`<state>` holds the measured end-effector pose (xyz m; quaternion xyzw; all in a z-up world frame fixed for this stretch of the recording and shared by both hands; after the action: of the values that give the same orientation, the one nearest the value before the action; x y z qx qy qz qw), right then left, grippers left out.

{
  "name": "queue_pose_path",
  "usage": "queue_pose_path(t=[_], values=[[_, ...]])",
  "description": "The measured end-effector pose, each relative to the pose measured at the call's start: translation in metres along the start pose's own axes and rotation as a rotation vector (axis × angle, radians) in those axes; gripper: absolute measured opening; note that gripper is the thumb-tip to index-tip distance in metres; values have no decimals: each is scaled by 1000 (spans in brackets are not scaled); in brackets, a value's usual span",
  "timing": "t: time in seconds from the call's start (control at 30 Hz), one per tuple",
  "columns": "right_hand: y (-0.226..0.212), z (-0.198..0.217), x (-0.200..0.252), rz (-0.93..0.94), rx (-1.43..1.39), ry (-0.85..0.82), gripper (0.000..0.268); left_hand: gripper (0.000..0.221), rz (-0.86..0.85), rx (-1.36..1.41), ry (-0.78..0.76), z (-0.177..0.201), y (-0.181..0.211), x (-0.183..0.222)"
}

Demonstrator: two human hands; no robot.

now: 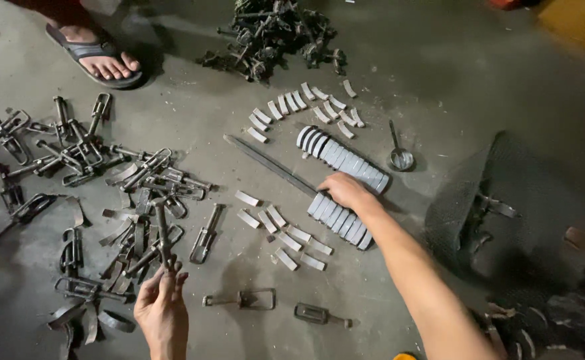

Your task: Assembling metal pins into brackets on the floor

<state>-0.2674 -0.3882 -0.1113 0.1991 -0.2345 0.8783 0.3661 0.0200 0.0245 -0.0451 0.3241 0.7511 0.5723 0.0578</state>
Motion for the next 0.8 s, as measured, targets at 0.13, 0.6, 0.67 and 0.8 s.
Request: queue_pose_path(t=[0.13,0.6,0.67,0.8], values=[[-12,14,-3,140,51,66,31,5,-25,126,-37,18,-14,-2],[-226,79,138,211,-843,536,12,68,-70,584,-277,-31,38,-26],[-275,76,156,208,-1172,601,3,56,-65,626,-288,-54,45,-25],[-313,48,161,367,-1275,594,6,52,-115,692,-371,-74,61,-21]])
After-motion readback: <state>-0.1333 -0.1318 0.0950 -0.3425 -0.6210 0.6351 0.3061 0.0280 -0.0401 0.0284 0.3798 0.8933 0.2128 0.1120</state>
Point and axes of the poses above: each hand's wrist, its own x-axis away from the middle knuckle, its own z-axis out of the back of the hand, y = z × x, the point moved 5 cm from there along -x, towards the middle knuckle, and after that the axes turned 9 degrees about -y, right-handed, at the moved point
